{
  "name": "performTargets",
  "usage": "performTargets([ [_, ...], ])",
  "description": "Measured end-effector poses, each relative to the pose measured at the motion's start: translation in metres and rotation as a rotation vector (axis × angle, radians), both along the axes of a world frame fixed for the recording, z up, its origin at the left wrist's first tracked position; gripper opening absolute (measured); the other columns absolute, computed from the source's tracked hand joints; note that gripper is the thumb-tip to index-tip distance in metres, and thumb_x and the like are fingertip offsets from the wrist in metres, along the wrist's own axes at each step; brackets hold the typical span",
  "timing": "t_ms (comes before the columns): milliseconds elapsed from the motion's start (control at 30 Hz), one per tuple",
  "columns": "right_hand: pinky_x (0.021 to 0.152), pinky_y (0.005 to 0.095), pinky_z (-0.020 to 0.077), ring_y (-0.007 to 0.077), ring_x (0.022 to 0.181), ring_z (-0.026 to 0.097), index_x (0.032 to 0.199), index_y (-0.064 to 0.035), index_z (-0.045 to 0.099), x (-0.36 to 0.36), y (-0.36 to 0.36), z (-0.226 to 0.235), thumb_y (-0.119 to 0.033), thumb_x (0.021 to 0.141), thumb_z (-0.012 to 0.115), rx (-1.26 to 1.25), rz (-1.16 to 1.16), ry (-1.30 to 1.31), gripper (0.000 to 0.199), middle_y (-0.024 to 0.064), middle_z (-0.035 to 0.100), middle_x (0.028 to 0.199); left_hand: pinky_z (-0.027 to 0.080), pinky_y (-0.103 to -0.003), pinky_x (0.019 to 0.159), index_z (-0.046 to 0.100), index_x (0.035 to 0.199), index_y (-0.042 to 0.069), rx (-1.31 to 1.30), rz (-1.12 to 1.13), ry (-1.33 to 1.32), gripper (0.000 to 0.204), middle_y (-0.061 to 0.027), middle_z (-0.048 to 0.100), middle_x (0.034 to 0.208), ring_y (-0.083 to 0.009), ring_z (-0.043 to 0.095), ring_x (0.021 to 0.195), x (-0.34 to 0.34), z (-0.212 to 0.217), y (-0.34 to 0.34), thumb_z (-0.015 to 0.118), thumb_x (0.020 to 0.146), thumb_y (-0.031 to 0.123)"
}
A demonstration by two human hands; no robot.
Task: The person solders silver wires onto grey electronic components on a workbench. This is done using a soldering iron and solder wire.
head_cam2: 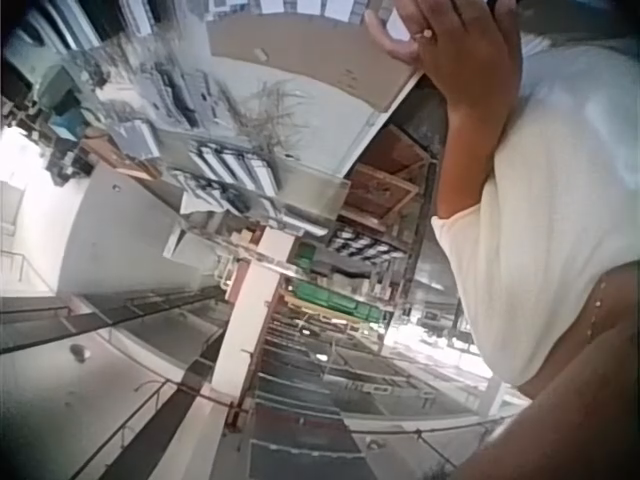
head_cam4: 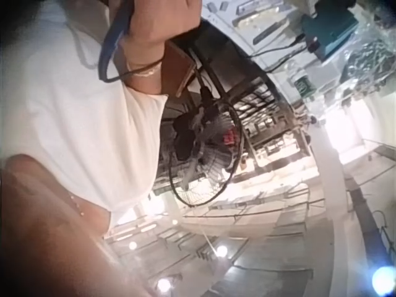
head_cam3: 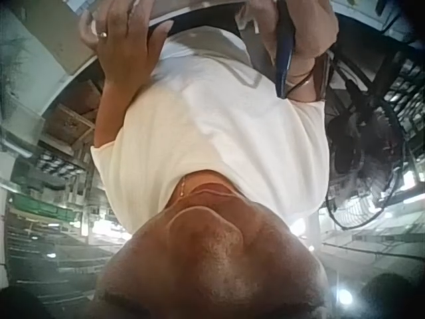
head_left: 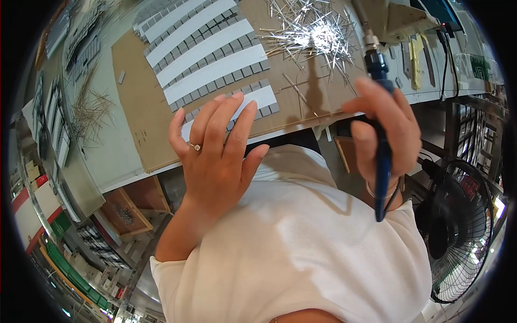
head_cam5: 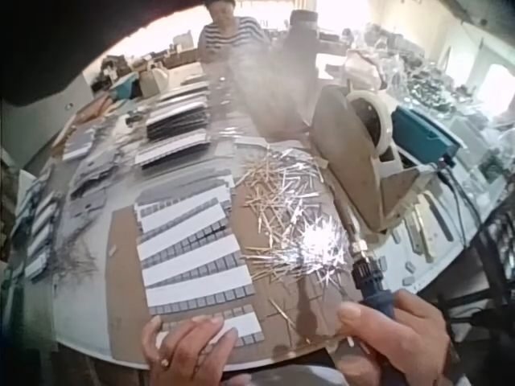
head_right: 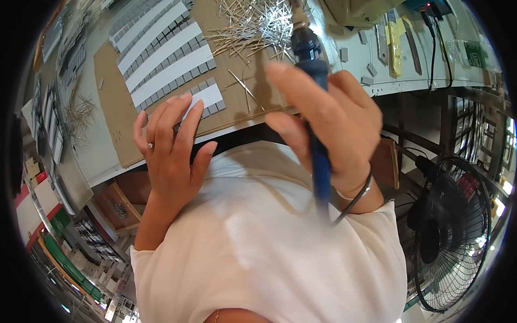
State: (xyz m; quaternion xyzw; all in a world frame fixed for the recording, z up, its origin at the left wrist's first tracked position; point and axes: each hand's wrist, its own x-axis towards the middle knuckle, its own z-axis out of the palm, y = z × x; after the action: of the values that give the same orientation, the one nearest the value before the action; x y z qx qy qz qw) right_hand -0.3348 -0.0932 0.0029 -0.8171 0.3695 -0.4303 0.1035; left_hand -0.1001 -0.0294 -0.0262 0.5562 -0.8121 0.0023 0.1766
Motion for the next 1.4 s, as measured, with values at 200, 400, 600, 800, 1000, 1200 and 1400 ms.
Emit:
performTargets([
  [200,0.055,0.0227,0.0395,0.0143,0.062,0.055,0.107,0.0077,0.065,-0.015,0.011,0.022,-0.041,0.093,0.058,0.211,-0.107,-0.083,0.051,0.0108,0.062,0.077,0.02,-0.049,0.107,0.057,0.128,0.009,0.019,-0.018,-0.01,0.045,-0.0064,0.051,0.133,-0.0249,0.05,0.121,0.0,0.0,-0.002,0.054,0.094,0.038],
  [400,0.053,0.0216,0.0372,0.0135,0.057,0.052,0.108,0.0104,0.06,-0.005,0.024,0.017,-0.024,0.087,0.064,0.314,-0.171,-0.365,0.041,0.0118,0.06,0.078,0.018,-0.048,0.108,0.056,0.129,0.009,0.016,0.002,-0.033,0.046,-0.0064,0.051,0.134,-0.025,0.05,0.121,-0.001,-0.004,-0.001,0.052,0.095,0.04],
  [600,0.055,0.0277,0.0267,0.0111,0.057,0.035,0.091,0.0008,0.049,-0.015,0.028,0.018,-0.015,0.078,0.068,0.445,-0.016,-0.438,0.028,0.0039,0.044,0.066,0.021,-0.051,0.104,0.059,0.123,0.012,-0.025,0.012,-0.045,0.041,-0.003,0.054,0.127,-0.0206,0.05,0.118,-0.004,-0.005,-0.005,0.045,0.098,0.042],
  [800,0.053,0.028,0.0233,0.0102,0.057,0.032,0.086,-0.0017,0.048,-0.012,0.027,0.019,-0.012,0.073,0.069,0.542,0.093,-0.385,0.027,0.0022,0.041,0.064,0.02,-0.051,0.105,0.059,0.123,0.012,-0.024,0.018,-0.048,0.041,-0.0028,0.054,0.126,-0.0203,0.051,0.117,-0.004,-0.006,-0.003,0.045,0.098,0.041],
  [1000,0.051,0.028,0.0228,0.0105,0.056,0.033,0.086,-0.0018,0.048,-0.011,0.025,0.017,-0.012,0.073,0.069,0.517,0.139,-0.36,0.027,0.0019,0.041,0.063,0.02,-0.051,0.105,0.06,0.121,0.012,-0.048,0.023,-0.039,0.04,-0.0027,0.055,0.126,-0.0198,0.052,0.116,-0.005,-0.007,-0.004,0.045,0.098,0.042],
  [1200,0.053,0.0277,0.0225,0.0097,0.057,0.032,0.084,-0.0025,0.047,-0.006,0.024,0.017,-0.014,0.074,0.069,0.523,0.124,-0.293,0.027,0.0017,0.04,0.063,0.019,-0.048,0.108,0.058,0.126,0.01,-0.012,0.008,-0.05,0.045,-0.0053,0.053,0.131,-0.0234,0.051,0.12,-0.002,-0.005,-0.002,0.05,0.096,0.042],
  [1400,0.053,0.0249,0.0254,0.0088,0.058,0.034,0.083,0.0,0.047,-0.004,0.023,0.012,-0.005,0.072,0.065,0.645,0.047,-0.564,0.022,0.0018,0.042,0.067,0.02,-0.049,0.107,0.058,0.126,0.012,-0.034,0.011,-0.065,0.044,-0.0042,0.054,0.13,-0.0222,0.05,0.12,-0.001,-0.006,-0.003,0.049,0.097,0.043],
])
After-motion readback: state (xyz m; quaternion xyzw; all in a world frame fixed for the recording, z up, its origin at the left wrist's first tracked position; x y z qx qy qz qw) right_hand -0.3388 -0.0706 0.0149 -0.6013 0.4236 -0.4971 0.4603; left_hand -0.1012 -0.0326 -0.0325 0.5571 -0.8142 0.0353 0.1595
